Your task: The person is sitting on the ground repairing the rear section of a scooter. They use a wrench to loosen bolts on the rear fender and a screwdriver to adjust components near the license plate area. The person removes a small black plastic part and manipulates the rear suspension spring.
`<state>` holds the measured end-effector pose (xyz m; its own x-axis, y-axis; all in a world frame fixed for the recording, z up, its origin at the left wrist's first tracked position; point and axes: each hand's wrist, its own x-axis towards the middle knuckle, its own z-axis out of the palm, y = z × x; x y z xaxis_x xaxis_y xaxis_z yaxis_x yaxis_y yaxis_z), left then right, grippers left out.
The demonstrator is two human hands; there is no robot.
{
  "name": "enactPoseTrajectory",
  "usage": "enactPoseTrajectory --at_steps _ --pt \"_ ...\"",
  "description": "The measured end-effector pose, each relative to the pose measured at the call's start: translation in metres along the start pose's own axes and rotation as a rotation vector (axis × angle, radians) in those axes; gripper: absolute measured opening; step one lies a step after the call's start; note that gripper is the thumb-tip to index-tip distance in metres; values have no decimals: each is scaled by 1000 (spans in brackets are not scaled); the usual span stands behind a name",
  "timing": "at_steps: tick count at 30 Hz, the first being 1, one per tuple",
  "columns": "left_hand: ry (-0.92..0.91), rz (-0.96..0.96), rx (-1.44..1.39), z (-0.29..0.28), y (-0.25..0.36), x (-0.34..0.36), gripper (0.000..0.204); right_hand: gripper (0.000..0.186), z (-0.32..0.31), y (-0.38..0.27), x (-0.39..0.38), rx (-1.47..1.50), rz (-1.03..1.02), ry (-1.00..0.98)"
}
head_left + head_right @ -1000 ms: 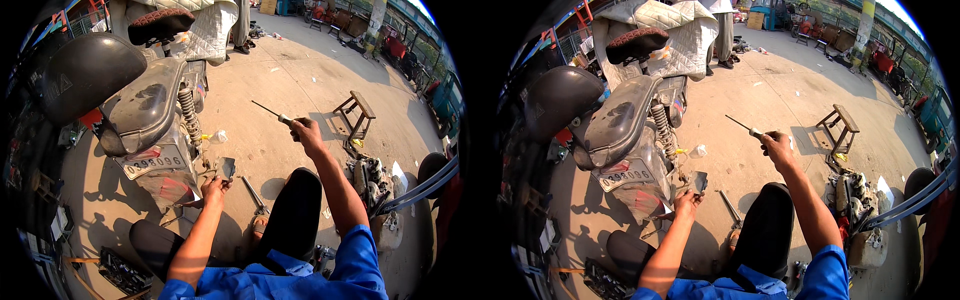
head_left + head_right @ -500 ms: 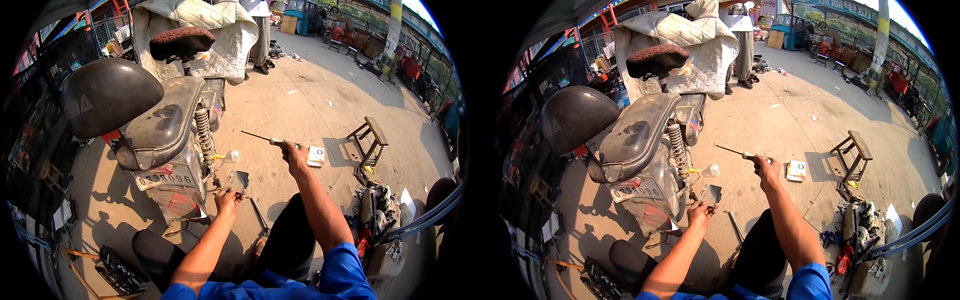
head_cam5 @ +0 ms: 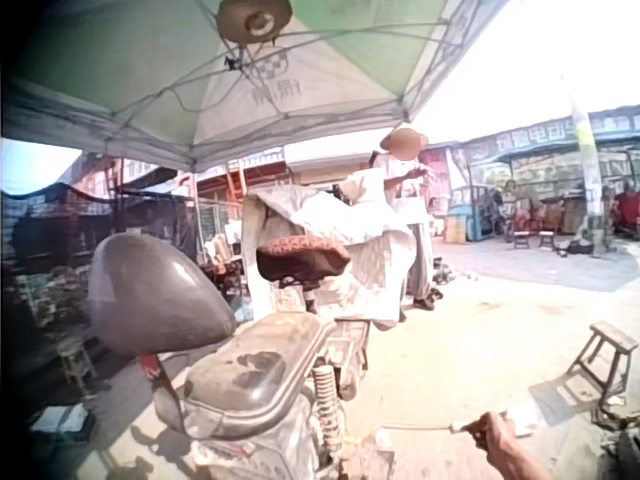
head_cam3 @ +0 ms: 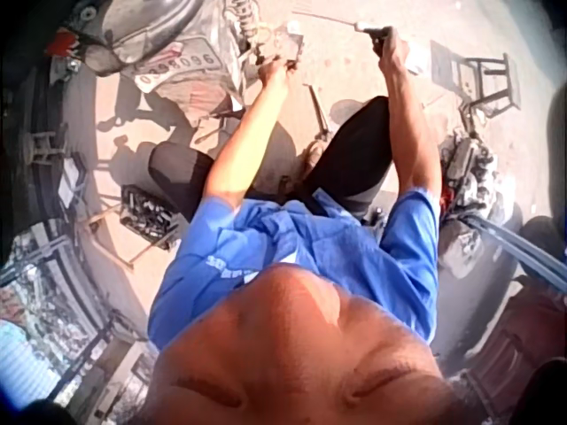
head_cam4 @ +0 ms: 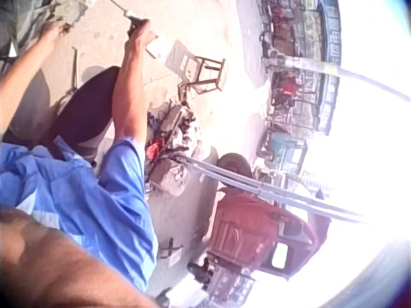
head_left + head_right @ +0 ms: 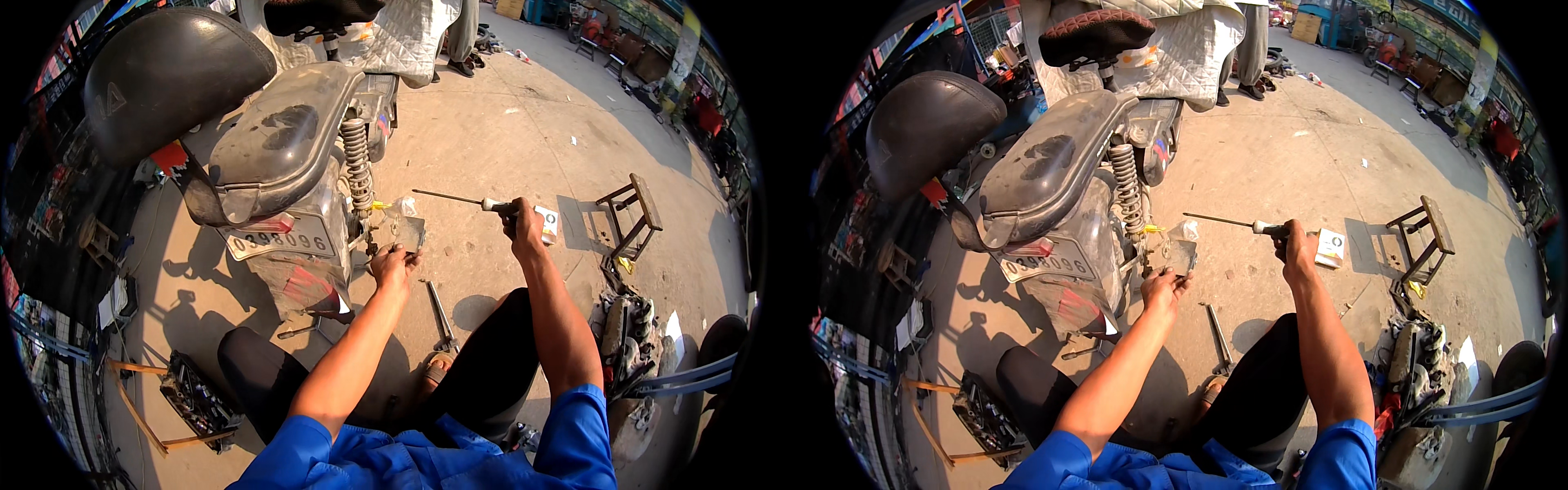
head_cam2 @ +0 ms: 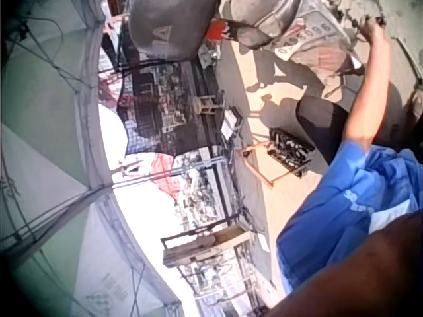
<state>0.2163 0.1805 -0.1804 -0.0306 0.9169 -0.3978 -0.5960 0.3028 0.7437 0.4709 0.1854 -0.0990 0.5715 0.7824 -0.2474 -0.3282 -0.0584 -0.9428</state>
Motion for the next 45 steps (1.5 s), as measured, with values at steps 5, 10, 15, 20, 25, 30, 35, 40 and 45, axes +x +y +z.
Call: enactPoseTrajectory --at_steps 5,10,15,20,25,30,35,40,45 --pt "31 10 -56 -6 -5 14 8 23 4 6 1 -112 18 -41" --pt "62 4 -37 -4 -5 17 6 25 5 8 2 -190 10 -91" --pt "53 17 -53 -3 -6 18 6 24 11 12 -2 -218 -10 -86" --pt "36 8 -42 0 -3 15 6 24 14 14 -1 -235 -4 -103" --pt "41 9 -26 0 -1 15 6 26 17 12 -4 -223 -15 -111" --pt "31 8 -29 -1 -1 15 6 25 21 10 -8 -235 -9 -101" --pt "26 7 -47 -1 -2 15 6 25 19 12 -5 -229 -7 -124" --pt "11 -1 -57 -3 -2 15 6 24 22 11 -7 -226 -7 -143" --pt "8 -2 -61 -5 -2 16 5 23 16 15 -1 -192 -3 -231"
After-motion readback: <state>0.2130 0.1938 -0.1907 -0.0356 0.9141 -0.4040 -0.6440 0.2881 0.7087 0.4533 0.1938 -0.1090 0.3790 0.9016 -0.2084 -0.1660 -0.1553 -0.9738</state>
